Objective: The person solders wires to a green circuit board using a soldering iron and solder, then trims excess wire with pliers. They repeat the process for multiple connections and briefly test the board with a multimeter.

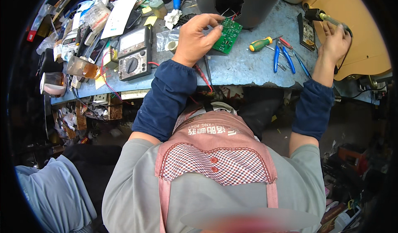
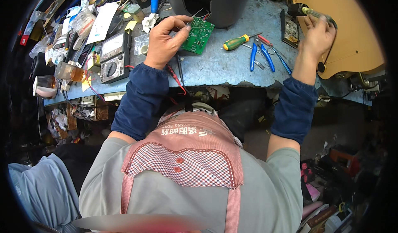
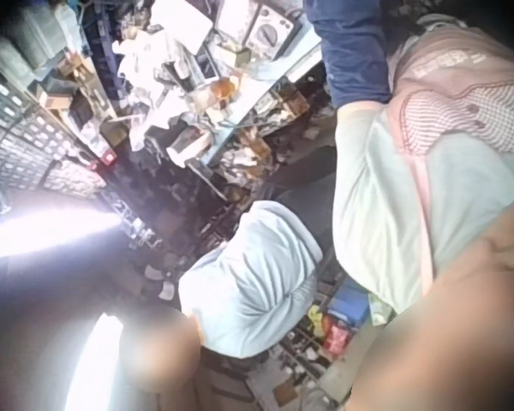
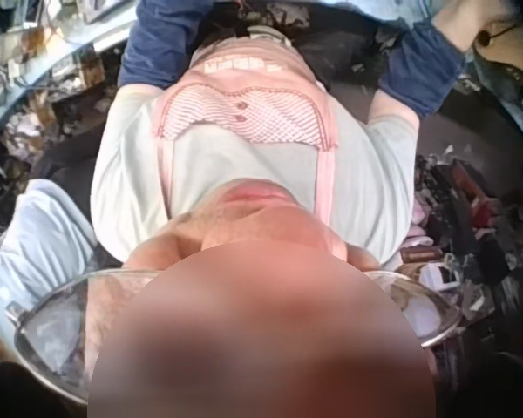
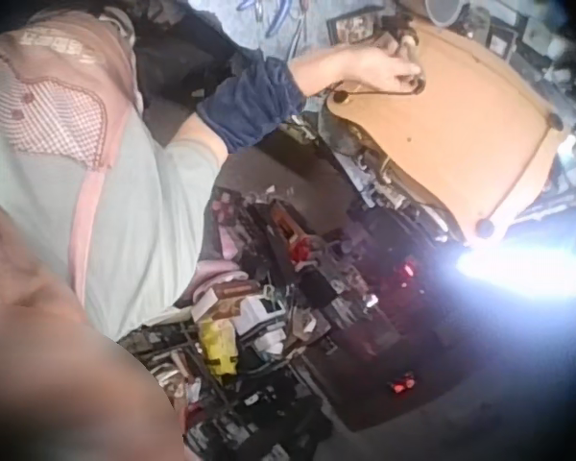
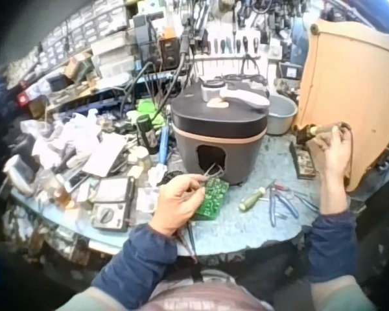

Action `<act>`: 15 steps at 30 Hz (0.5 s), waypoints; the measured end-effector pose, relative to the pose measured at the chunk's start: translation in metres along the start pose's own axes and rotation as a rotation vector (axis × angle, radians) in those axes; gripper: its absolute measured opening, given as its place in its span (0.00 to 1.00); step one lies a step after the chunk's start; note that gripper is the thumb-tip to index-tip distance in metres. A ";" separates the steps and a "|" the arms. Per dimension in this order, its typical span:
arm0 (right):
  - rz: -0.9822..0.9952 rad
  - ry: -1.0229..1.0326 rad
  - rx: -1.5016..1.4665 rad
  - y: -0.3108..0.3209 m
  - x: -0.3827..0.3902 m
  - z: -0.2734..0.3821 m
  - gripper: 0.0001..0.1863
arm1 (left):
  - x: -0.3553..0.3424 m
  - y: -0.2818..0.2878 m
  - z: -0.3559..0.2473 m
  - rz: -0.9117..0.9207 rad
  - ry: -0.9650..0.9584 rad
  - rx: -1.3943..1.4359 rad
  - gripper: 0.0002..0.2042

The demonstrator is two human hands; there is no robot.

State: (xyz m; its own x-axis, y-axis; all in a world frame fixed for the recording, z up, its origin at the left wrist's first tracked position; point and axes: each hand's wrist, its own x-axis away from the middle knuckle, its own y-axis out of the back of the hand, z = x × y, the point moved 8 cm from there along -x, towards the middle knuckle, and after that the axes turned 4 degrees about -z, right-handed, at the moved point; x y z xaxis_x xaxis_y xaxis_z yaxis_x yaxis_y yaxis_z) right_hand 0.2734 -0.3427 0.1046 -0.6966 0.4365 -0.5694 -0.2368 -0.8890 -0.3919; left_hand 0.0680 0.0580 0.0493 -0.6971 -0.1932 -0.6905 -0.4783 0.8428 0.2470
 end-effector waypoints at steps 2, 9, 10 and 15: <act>-0.022 0.184 0.060 -0.001 0.014 0.036 0.17 | -0.001 -0.001 0.001 0.002 -0.011 -0.034 0.05; -0.057 0.238 0.023 0.022 0.116 0.089 0.13 | -0.001 0.000 0.011 -0.037 0.123 0.007 0.05; -0.037 0.139 -0.071 0.010 0.139 0.083 0.12 | -0.001 0.000 0.012 -0.033 0.134 0.007 0.05; 0.154 -0.189 -0.331 -0.029 0.195 0.032 0.12 | 0.002 0.002 0.019 -0.050 0.152 0.053 0.05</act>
State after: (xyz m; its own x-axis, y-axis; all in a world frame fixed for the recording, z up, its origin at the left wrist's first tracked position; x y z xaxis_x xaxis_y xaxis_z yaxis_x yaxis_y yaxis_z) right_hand 0.1225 -0.2359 0.0280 -0.8265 0.2414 -0.5086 0.0892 -0.8359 -0.5416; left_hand 0.0754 0.0689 0.0356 -0.7478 -0.3058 -0.5893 -0.4881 0.8549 0.1758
